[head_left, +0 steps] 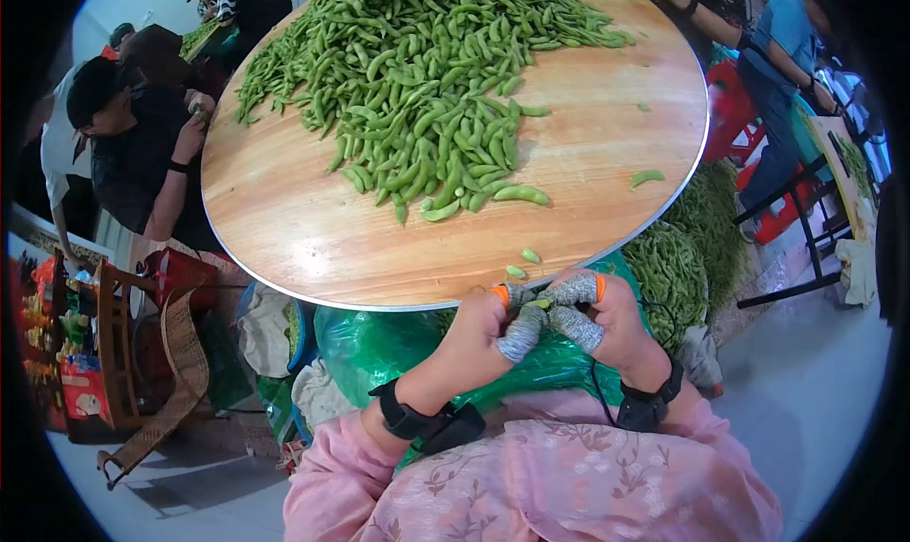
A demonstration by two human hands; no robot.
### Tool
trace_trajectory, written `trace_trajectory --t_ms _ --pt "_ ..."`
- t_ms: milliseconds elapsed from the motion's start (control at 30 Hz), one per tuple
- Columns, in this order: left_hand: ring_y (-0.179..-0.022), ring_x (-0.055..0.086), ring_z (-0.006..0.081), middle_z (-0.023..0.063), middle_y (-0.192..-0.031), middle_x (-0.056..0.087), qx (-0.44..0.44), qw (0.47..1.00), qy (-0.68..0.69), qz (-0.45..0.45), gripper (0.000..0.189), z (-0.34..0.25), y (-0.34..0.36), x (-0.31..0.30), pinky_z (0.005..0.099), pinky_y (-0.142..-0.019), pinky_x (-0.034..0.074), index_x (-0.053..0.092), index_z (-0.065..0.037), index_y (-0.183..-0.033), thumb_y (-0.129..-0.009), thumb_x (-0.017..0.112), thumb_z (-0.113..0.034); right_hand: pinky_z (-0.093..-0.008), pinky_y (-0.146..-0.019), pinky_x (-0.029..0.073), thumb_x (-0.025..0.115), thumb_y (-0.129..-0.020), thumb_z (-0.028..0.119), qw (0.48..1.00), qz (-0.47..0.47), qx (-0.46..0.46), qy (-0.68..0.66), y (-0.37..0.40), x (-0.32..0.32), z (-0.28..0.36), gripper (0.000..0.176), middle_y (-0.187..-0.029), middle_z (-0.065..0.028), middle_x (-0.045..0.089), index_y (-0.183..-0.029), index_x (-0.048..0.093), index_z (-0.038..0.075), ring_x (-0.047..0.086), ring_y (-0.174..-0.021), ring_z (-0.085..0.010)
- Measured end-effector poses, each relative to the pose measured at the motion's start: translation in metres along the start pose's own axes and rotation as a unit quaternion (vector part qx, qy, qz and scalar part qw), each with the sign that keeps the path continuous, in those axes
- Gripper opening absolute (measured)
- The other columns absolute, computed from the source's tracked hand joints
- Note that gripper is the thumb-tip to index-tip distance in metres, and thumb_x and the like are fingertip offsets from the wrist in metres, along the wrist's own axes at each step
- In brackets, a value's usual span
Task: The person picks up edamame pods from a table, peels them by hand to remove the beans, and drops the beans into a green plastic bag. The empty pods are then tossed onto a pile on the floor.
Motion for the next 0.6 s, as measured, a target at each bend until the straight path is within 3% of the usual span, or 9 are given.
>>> trace_trajectory --t_ms 33,100,133,200,233,300,433,533,600 --pt "-0.054 0.043 0.0069 -0.0024 -0.064 0.049 0.000 1.000 -0.001 -0.004 0.012 0.002 -0.001 -0.001 0.0228 -0.047 0.036 0.053 -0.001 -0.082 -0.083 0.047 -0.011 -0.0236 -0.062 0.043 0.058 -0.074 0.000 1.000 0.003 -0.002 -0.001 0.000 0.000 0.002 0.019 -0.080 -0.0069 0.058 -0.092 0.059 0.001 0.054 -0.069 -0.0130" --pt "-0.054 0.047 0.0105 0.0038 -0.062 0.051 -0.016 0.981 -0.193 0.003 0.012 0.009 -0.005 -0.004 0.0247 -0.049 0.038 0.053 0.001 -0.083 -0.075 0.046 -0.003 -0.0248 -0.061 0.043 0.058 -0.072 0.000 0.997 -0.015 0.013 0.077 0.000 -0.001 0.005 0.018 -0.078 -0.0095 0.057 -0.090 0.059 0.000 0.055 -0.067 -0.0154" --pt "-0.054 0.047 0.0105 0.0038 -0.062 0.051 -0.016 0.981 -0.193 0.002 0.012 0.009 -0.007 -0.004 0.0247 -0.049 0.038 0.053 0.001 -0.083 -0.075 0.046 -0.003 -0.0248 -0.061 0.043 0.058 -0.072 0.000 0.997 -0.014 0.012 0.077 0.000 0.000 0.004 0.018 -0.078 -0.0095 0.057 -0.090 0.059 0.000 0.055 -0.067 -0.0154" --pt "-0.054 0.051 0.0194 0.0129 -0.060 0.052 0.030 0.951 -0.307 -0.033 0.020 0.004 -0.013 -0.003 0.0282 -0.051 0.039 0.054 0.001 -0.085 -0.067 0.044 0.000 -0.0256 -0.060 0.044 0.059 -0.071 -0.001 0.993 -0.061 -0.018 0.096 0.000 0.000 0.002 0.016 -0.077 -0.0108 0.057 -0.087 0.060 0.000 0.056 -0.065 -0.0175" --pt "-0.054 0.051 0.0194 0.0129 -0.060 0.052 0.030 0.951 -0.307 -0.033 0.020 0.003 -0.016 -0.002 0.0282 -0.051 0.039 0.054 0.001 -0.085 -0.067 0.044 0.000 -0.0256 -0.060 0.044 0.059 -0.071 -0.001 0.993 -0.061 -0.018 0.096 0.001 0.001 0.003 0.016 -0.077 -0.0108 0.057 -0.087 0.060 0.000 0.056 -0.065 -0.0175" --pt "-0.056 0.053 0.0305 0.0191 -0.060 0.051 -0.009 0.954 -0.296 -0.042 0.025 0.003 -0.021 -0.002 0.0344 -0.054 0.041 0.054 0.001 -0.086 -0.063 0.044 0.000 -0.0264 -0.059 0.044 0.059 -0.070 -0.001 0.988 -0.109 0.011 0.105 0.003 -0.002 0.002 0.014 -0.075 -0.0110 0.058 -0.084 0.060 0.000 0.056 -0.064 -0.0197" --pt "-0.061 0.053 0.0345 0.0177 -0.067 0.054 0.057 0.921 -0.386 -0.023 0.022 -0.013 -0.030 -0.002 0.0384 -0.056 0.042 0.055 0.000 -0.088 -0.067 0.049 -0.003 -0.0259 -0.060 0.045 0.058 -0.072 -0.001 0.981 -0.145 -0.006 0.129 0.006 -0.021 0.001 0.013 -0.075 -0.0097 0.060 -0.085 0.059 -0.001 0.057 -0.064 -0.0175" --pt "-0.068 0.055 0.0334 0.0156 -0.080 0.054 0.123 0.846 -0.511 -0.096 0.020 -0.019 -0.041 -0.012 0.0397 -0.058 0.044 0.057 -0.002 -0.090 -0.073 0.057 -0.013 -0.0248 -0.062 0.045 0.056 -0.075 0.000 0.977 -0.204 0.019 0.065 0.015 -0.053 -0.003 0.012 -0.079 -0.0085 0.062 -0.087 0.058 -0.003 0.056 -0.067 -0.0136" --pt "-0.068 0.055 0.0331 0.0156 -0.079 0.054 0.101 0.851 -0.512 -0.058 0.020 -0.014 -0.040 -0.014 0.0395 -0.057 0.044 0.058 -0.002 -0.089 -0.073 0.058 -0.015 -0.0244 -0.065 0.045 0.053 -0.078 0.002 0.960 -0.231 0.116 0.109 0.026 -0.080 -0.015 0.014 -0.080 -0.0072 0.062 -0.089 0.056 -0.005 0.056 -0.069 -0.0120"
Point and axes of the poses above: each hand's wrist, its own y-axis away from the middle knuckle, its own x-axis out of the palm, z = x × y, the point moved 3 cm from there along -y, towards the middle knuckle
